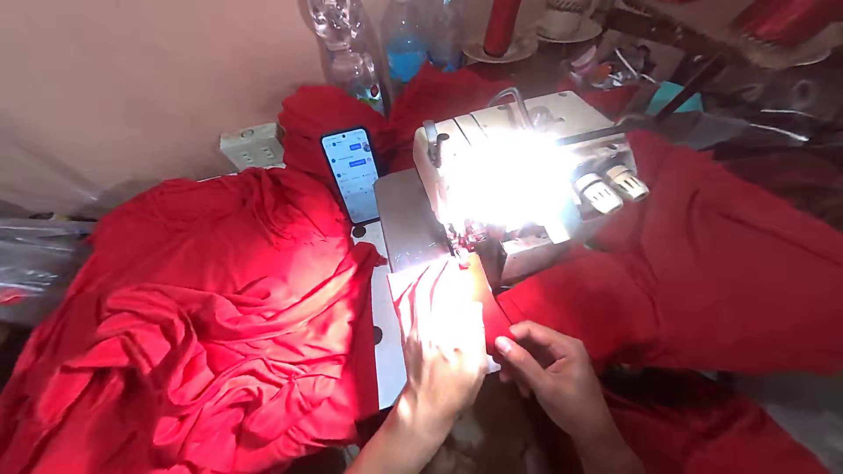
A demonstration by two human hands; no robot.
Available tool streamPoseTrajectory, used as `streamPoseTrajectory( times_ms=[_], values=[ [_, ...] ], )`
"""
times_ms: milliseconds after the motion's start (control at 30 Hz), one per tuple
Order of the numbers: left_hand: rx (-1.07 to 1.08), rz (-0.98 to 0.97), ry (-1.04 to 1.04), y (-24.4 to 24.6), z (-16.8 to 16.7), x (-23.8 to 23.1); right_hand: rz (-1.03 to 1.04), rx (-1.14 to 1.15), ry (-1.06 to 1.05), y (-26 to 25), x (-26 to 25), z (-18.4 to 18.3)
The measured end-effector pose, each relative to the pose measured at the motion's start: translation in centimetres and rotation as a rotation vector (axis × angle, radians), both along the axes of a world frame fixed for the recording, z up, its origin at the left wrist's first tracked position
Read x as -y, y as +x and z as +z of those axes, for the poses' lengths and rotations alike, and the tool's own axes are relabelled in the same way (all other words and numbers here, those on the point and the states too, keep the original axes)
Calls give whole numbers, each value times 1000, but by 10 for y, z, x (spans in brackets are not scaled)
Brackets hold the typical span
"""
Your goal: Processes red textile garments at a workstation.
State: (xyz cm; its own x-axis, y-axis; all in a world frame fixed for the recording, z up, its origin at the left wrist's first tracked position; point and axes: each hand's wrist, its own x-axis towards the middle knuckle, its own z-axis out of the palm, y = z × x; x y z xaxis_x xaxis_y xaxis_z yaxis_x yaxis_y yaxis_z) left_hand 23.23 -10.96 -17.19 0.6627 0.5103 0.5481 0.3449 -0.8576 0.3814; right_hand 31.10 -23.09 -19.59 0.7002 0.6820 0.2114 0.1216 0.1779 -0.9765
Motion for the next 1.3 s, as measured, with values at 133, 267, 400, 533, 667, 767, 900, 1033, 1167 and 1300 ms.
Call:
streamPoseTrajectory(
  times_ms=[133, 267, 400, 533, 667, 767, 900, 1033, 1167, 1300],
  values=[
    [-15, 10, 0, -1, 5, -5, -13, -12, -26, 2, -4, 2],
    [-147, -25, -95, 5, 22, -32, -63, 15, -67, 14, -27, 12],
    [-207, -132, -203, 9, 23, -69, -111, 19, -69, 31, -57, 9],
    [-191, -92, -235, 17, 19, -85, -102, 38, -54, 37, -63, 6],
    [-89, -34, -274, 19, 12, -84, -104, 51, -54, 37, -62, 6],
    [-175, 86, -424, 10, 27, -71, -144, 90, -80, 33, -59, 6],
    [-163, 329, -281, -24, 40, -44, -141, 151, -133, 15, -48, 11],
    [-238, 330, -112, -60, 38, 13, 4, 258, -139, -6, -42, 6],
    [-264, 125, 19, -60, 6, 62, -62, 483, -177, -3, -36, -2],
    [-217, -11, -1, -65, -4, 68, -275, 609, -386, 34, -22, 6]
  ],
)
